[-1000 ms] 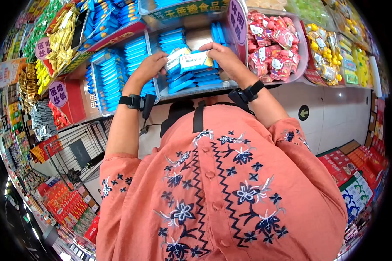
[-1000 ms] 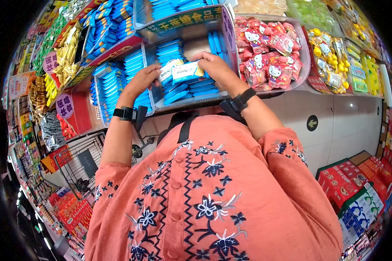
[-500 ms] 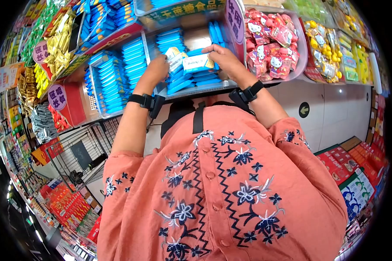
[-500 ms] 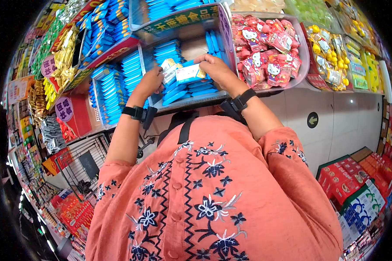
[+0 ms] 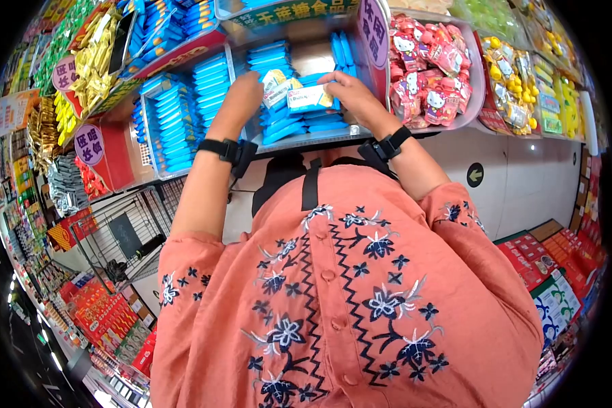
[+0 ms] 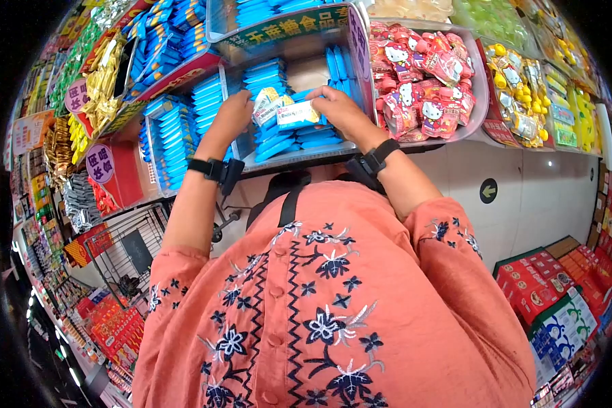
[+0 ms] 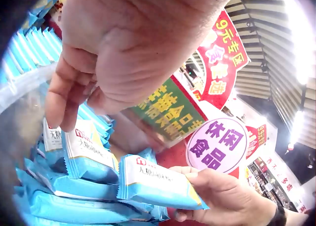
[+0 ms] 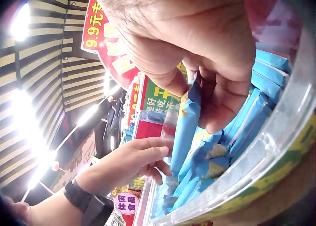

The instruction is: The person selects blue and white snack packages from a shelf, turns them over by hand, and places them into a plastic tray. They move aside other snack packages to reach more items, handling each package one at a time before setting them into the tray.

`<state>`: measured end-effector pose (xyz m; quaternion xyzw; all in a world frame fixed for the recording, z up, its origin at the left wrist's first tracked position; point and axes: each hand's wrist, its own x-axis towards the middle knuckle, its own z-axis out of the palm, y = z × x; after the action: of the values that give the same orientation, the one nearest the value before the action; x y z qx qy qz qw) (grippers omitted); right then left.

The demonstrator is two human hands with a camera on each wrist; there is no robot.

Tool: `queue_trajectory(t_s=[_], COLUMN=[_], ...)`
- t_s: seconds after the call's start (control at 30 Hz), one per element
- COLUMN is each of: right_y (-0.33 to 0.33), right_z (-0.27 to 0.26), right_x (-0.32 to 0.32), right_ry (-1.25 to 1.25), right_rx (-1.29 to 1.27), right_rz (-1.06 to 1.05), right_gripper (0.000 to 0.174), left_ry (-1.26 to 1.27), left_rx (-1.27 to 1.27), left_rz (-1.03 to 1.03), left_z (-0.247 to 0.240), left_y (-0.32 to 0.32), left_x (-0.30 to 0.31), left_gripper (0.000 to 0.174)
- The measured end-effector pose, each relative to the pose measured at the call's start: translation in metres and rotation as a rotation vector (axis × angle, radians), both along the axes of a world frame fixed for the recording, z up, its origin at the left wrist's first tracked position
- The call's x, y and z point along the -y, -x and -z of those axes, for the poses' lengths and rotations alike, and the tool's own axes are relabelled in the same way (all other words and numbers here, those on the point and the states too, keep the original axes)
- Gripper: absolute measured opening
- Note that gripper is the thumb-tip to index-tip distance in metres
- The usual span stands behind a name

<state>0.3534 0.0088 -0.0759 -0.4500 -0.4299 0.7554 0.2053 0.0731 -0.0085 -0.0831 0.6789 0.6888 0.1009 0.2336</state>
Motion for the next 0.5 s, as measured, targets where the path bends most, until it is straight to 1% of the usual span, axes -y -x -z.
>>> queue_trajectory(t_s=[0.03, 0.13, 0.23, 0.37, 0.5], right_y=[0.001, 0.002, -0.001, -0.005, -0.007], right_z=[0.002, 0.007, 0.010, 0.015, 0.009], right_x=[0.000, 0.001, 0.004, 0.008, 0.012], right_ry=[0.003, 0.020, 0.047, 0.068, 0.087], right_rx=[-0.003, -0.015, -0.022, -0.003, 0.038], right_rz=[0.001, 0.006, 0.022, 0.037, 0.034], right_gripper=[0.029, 0.027, 0.027, 0.027, 0.027], left_ry=[-0.001, 0.153, 0.158, 0.186, 0.160], left_rx=[-0.087, -0.196, -0.269, -0.245, -0.264], left_rz=[0.063, 0.116, 0.128, 0.149, 0.182], left_z=[0.003, 0.013, 0.027, 0.029, 0.025], left_y=[-0.002, -0.010, -0.010, -0.008, -0.012], left_x=[-0.006, -0.022, -0.034, -0.044, -0.049], left_gripper=[0.023, 0.020, 0.033, 0.034, 0.029])
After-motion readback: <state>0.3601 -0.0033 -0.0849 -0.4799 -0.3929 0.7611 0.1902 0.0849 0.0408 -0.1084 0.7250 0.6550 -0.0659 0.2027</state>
